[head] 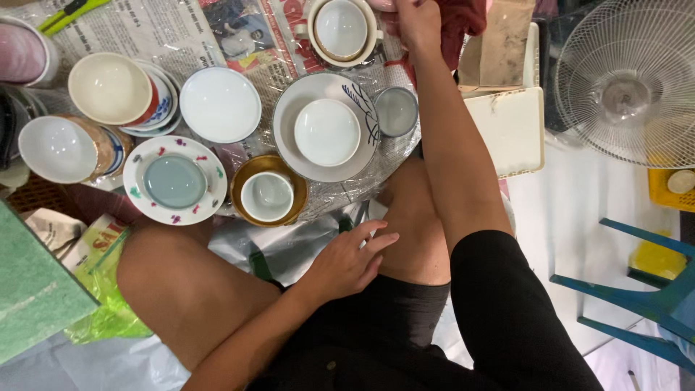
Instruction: The person washes various ceramic dishes, including cups, bowls, and plates, by hand in a bucket of water. They rinse each item and place it on a nearby surface covered with newspaper.
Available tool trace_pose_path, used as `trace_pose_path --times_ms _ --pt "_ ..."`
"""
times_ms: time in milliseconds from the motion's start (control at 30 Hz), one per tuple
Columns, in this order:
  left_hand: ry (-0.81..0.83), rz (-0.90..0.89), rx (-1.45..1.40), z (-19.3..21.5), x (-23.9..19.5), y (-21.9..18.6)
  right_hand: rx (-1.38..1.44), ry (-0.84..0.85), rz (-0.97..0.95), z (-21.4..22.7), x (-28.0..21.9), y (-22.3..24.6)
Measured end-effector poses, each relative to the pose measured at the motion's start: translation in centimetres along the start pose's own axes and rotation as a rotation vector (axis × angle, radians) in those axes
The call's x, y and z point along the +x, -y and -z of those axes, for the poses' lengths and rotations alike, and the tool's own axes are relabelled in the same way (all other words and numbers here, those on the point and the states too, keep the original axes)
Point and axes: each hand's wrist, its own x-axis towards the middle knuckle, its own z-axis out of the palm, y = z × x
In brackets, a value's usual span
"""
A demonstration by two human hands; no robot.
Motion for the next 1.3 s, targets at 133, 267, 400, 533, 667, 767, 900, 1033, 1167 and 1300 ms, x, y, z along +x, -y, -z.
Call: trace_pose_path --times_ms 133,267,400,533,667,767,900,1033,1167,1300 --pt "0.026 0.042 -0.042 -0.8 -0.4 0.6 0.45 0.13 -0.122 -1.1 0.3 1.2" --pt "0.034 0.047 -0.014 -1.3 -0.6 1.2 0.491 0.067 -0.114 -0.4 1.5 0.2" --pt "0.019 0.03 -0.029 -1.4 -0.7 1.3 0.816 0.039 -0.013 0.3 2.0 1.7" --pt "-0.031 -0.038 0.044 -1.4 -0.7 2.1 1.087 0.237 0.141 1.9 -2.7 7.9" --pt "-0.018 -0.065 0.036 -1.2 -1.2 2.5 0.984 0.284 0.185 4.1 -11.9 17.9" --pt "-0.086 -0.118 0.074 -1.0 -2.1 2.4 1.042 0.327 0.111 5.0 -20.3 22.5" --pt "-0.165 -0.157 0.155 -0.8 -1.8 2.6 1.059 0.248 0.092 6.4 -30.1 23.0" --pt "-0.115 0.018 0.06 -1.3 -3.4 1.6 1.179 0.274 0.013 7.0 -38.1 19.8" --pt "-0.141 -0.037 0.065 -0.2 -2.7 1.2 1.044 0.112 -0.006 6.1 -42.6 17.7" --pt "-0.063 0.16 0.025 -1.9 -3.0 1.7 0.929 0.003 -0.02 8.1 -45.6 14.7"
